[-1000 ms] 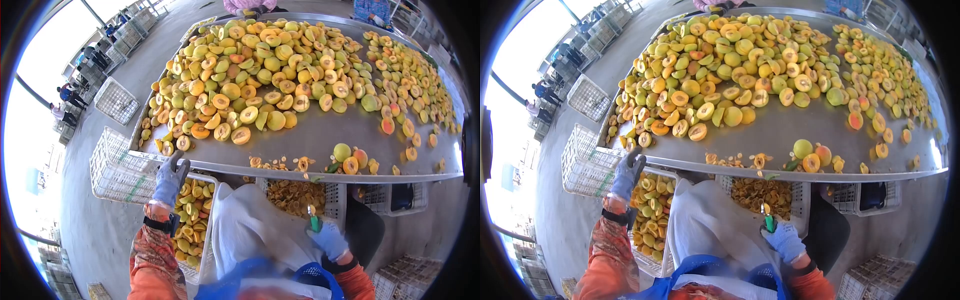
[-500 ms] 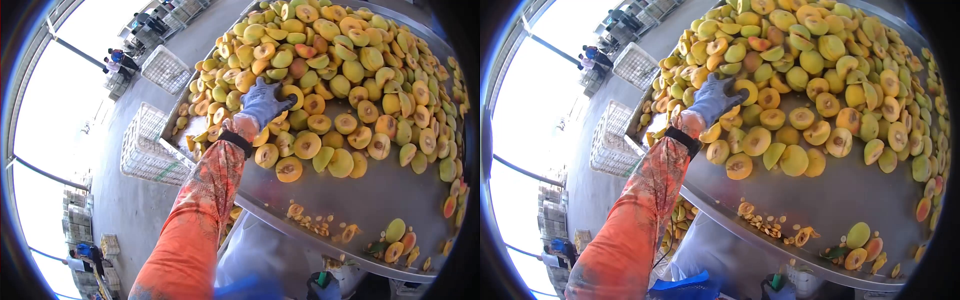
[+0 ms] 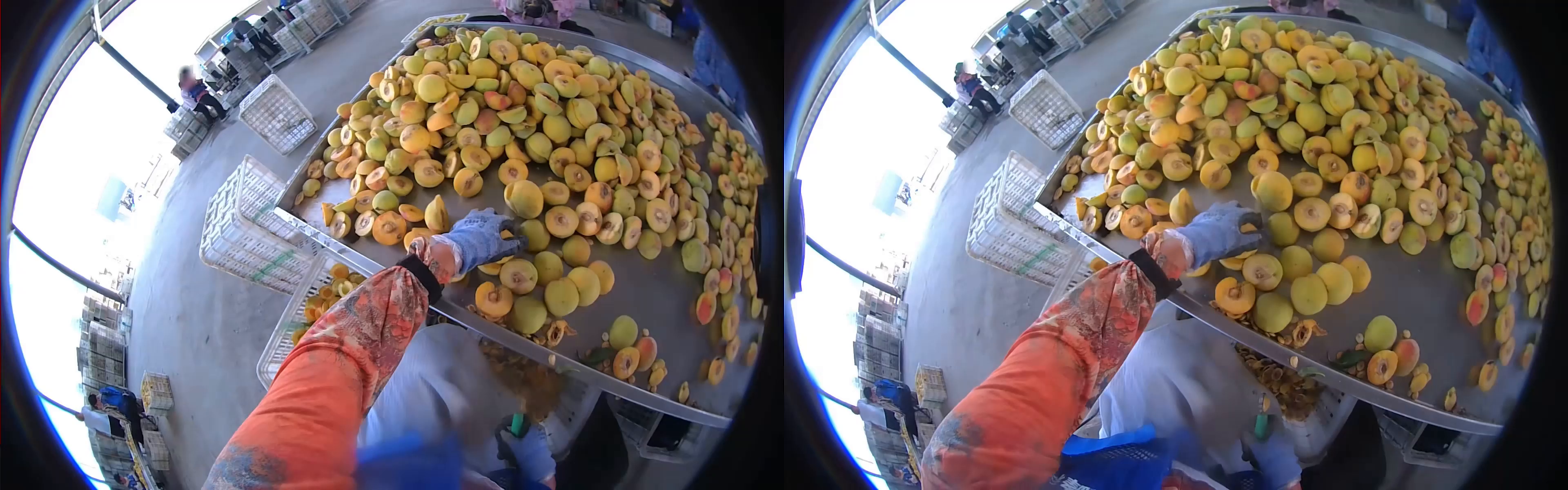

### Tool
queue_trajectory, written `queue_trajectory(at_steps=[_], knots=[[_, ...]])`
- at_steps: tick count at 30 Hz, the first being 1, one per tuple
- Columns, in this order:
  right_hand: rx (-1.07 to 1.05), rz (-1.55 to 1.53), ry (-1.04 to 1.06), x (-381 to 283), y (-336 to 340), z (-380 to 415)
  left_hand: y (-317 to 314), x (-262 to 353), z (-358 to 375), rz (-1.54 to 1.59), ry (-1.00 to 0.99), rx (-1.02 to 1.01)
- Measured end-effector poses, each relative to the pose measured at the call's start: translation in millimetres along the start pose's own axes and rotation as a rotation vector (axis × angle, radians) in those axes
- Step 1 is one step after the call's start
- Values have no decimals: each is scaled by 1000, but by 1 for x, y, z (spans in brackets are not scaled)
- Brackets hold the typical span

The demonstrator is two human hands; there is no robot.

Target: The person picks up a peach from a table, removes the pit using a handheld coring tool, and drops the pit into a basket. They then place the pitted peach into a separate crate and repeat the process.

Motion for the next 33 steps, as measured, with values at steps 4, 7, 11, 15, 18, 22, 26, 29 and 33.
queue_trajectory(at_steps=[4, 7, 11, 15, 18, 22, 26, 29, 33], knots=[[67, -56, 75, -36, 20, 16, -18, 36, 21, 40, -82, -77], [225, 98, 222, -20, 24, 10, -10, 52, 33, -118, -115, -77], [410, 184, 315, -49, 45, 39, 4, 68, 47, -302, -293, 38], [586, 30, 376, -116, 94, 109, 46, 44, 59, 196, 105, 186], [667, -168, 435, -104, 100, 119, 49, 31, 86, 973, 342, 243], [621, 552, 106, -66, 86, 80, 14, 67, 142, 1539, 471, -162], [730, 265, 395, -121, 74, 114, 4, 98, 185, 1610, 383, -247], [761, 215, 539, -154, 62, 132, 1, 113, 206, 1556, 293, -223], [780, 300, 559, -170, 51, 139, 49, 133, 235, 861, -226, 184]])
Point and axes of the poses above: each hand's wrist, its own z-axis away from the middle knuckle, its own y-axis out of the back of the hand, x = y × z, the point moved 10 cm from there along -z, towards the middle knuckle, and after that the axes turned 12 degrees about x, right-handed, at the moved point
